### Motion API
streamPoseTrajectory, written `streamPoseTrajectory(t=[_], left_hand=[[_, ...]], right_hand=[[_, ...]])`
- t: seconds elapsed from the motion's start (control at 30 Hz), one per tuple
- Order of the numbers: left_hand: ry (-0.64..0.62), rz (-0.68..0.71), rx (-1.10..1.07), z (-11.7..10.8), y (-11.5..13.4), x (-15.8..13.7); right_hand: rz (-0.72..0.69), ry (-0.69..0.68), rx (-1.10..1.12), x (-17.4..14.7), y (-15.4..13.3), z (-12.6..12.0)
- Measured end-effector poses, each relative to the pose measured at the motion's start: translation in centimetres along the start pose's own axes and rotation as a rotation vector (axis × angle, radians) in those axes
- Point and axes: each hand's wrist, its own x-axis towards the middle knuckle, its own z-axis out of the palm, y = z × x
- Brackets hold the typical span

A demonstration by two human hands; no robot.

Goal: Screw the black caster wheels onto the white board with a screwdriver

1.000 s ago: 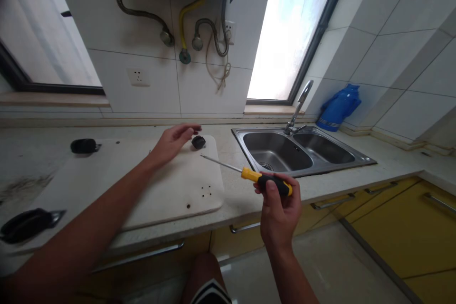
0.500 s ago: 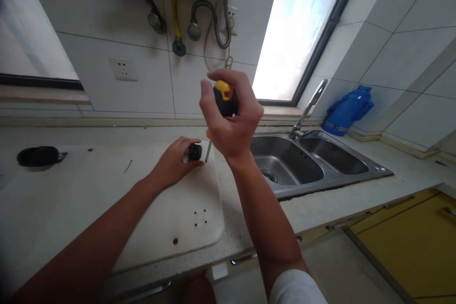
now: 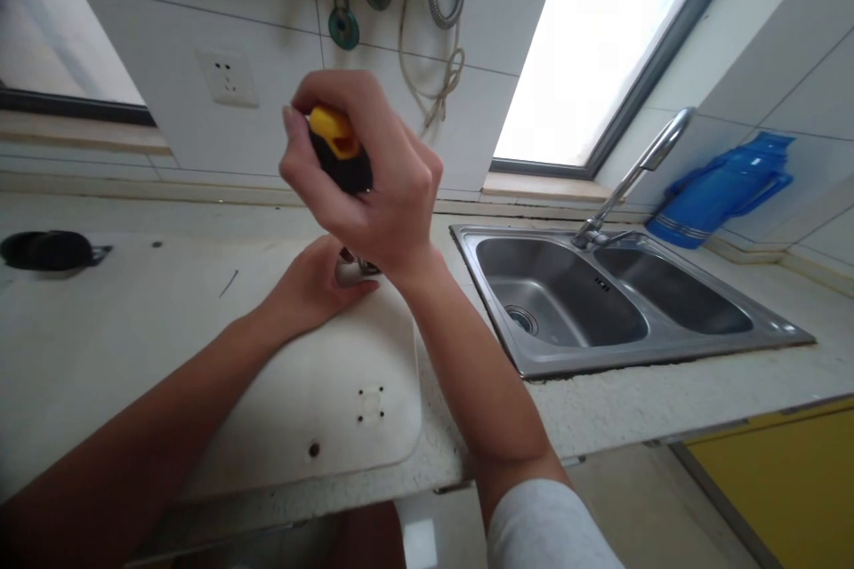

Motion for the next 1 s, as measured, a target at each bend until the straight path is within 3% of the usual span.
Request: streamPoseTrajectory(t=[0.13,0.33,0.73,1.0], left_hand=[[-0.014,-0.012,0.067,-0.3,0.1,-0.2],[-0.025,0.021,0.147,-0.4,-0.4,-0.2],[-0.027,-0.077,0.266,0.0,-0.1,-0.2],[-0.068,-0.035,0.170,-0.2,0.7,-0.4]], right_hand=[[-0.007,-0.188,-0.062,-1.1,0.9,0.8],[0.060,-0.181,-0.013,-1.8,1.6,1.2],[-0.011,-0.120,-0.012,-2.0,2.1,1.9],[0.057,-0.304,-0.106,-2.4,1.6,1.9]])
